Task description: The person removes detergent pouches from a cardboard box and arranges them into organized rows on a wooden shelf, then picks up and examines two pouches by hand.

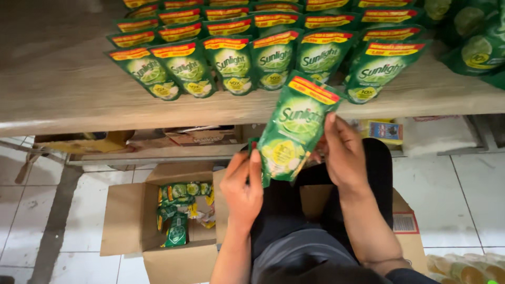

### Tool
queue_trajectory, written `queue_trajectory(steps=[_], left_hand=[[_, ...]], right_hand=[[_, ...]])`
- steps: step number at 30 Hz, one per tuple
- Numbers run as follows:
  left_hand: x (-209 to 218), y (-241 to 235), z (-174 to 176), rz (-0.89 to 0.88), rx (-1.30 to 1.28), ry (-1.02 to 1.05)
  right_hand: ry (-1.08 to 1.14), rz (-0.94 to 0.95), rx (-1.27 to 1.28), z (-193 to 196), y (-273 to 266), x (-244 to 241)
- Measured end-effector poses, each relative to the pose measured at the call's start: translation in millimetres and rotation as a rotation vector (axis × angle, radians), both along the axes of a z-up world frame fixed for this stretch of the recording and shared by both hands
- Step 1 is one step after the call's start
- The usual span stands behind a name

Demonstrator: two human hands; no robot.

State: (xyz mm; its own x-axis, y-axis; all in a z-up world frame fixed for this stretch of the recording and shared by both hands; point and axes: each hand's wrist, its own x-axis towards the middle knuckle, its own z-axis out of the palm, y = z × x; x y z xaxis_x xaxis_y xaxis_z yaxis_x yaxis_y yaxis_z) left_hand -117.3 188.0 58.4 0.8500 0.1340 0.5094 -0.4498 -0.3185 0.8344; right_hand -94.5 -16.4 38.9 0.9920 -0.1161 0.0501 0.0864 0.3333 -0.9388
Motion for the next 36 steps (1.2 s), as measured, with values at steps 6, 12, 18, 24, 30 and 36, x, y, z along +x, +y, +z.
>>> queue_trajectory(steps=[6,12,18,24,30,36], left_hand=[[4.8,-12.2,20.1,0.008,-0.074,0.052],[5.2,-16.1,30.8,-0.011,0.067,0.079],[9.7,-14.7,30.7,-0.1,0.041,0.145],[13.1,-13.1,23.6,-0.114,0.016,0.251],[15.0,0.8,12.1,-0.235,0.059,0.186],[11.1,1.6,-6.4,-0.227,0.094,0.095]], right_hand=[[0.006,0.509,0.021,17.8,1.4,-12.0],[0.099,0.487,0.063,12.9,-8.5,-19.1],[0.205,0.434,0.217,-9.1,-14.5,-17.8],[0.314,0.472,0.304,-16.7,-24.4,-14.9],[0.198,0.505,-0.024,-6.0,-22.9,-9.9],[0.061,0.269,-0.342,-25.0,-26.9,-11.5]])
